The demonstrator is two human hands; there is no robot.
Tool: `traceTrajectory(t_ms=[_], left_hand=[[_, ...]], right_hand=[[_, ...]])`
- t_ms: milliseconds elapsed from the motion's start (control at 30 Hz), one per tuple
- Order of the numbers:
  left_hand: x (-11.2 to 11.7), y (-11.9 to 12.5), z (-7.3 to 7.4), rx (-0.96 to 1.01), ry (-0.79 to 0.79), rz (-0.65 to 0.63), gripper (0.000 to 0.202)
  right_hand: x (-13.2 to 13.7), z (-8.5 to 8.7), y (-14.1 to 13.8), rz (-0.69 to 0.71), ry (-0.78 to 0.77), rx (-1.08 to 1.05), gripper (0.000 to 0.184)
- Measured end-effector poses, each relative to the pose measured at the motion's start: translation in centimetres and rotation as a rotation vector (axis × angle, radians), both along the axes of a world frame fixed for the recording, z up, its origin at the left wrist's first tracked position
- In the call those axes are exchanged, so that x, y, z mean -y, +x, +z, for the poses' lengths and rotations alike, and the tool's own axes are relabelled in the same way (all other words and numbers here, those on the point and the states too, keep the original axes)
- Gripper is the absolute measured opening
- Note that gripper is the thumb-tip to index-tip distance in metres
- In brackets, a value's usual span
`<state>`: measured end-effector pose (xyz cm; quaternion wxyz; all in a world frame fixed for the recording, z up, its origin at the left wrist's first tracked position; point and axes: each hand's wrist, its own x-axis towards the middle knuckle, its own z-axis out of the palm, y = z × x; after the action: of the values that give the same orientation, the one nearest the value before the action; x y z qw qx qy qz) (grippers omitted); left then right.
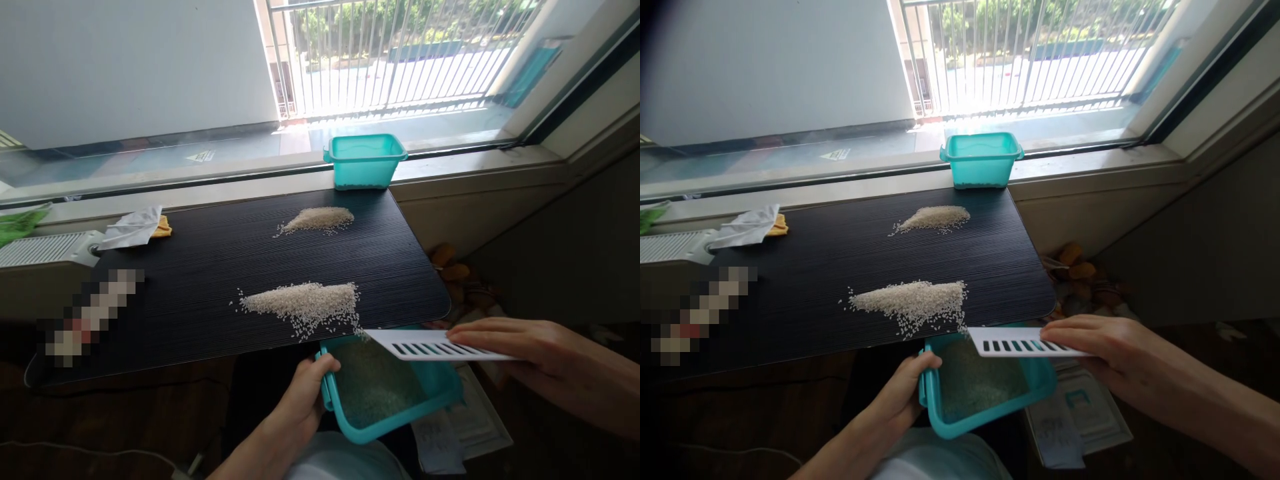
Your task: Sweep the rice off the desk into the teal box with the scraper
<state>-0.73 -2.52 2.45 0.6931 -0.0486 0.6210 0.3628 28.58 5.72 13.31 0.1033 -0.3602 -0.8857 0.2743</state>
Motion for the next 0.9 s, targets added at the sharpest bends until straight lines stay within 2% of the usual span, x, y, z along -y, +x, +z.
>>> traceTrajectory(t_ms=[67, 167, 333, 433, 533, 733, 900], left_hand=[[0.0, -0.1, 0.1, -0.032, -0.010, -0.003, 0.015], [0.1, -0.2, 0.4, -0.069, -0.008, 0.001, 0.015], [0.3, -0.3, 0.7, -0.080, -0.032, 0.021, 0.016], [0.5, -0.5, 0.6, -0.057, -0.014, 0.031, 0.015], [0.6, -0.6, 0.5, -0.056, -0.025, 0.035, 0.016], [0.8, -0.7, -0.1, -0.073, -0.012, 0.047, 0.015], [0.9, -0.8, -0.1, -0.058, 0.002, 0.037, 0.015]], right_hand=[[0.1, 0.5, 0.1, 0.015, -0.020, -0.001, 0.043], [-1.1, 0.6, -0.4, -0.013, 0.018, -0.019, 0.039], [-4.8, -0.3, -2.7, -0.045, 0.055, 0.005, 0.037], [-5.9, -0.8, -3.5, -0.036, 0.041, 0.018, 0.040], [-5.3, -0.9, -3.2, -0.010, -0.011, 0.024, 0.036], [-1.8, -0.2, -1.3, -0.046, -0.125, 0.017, 0.032], [-0.8, 0.0, -0.4, -0.139, -0.072, 0.001, 0.031]])
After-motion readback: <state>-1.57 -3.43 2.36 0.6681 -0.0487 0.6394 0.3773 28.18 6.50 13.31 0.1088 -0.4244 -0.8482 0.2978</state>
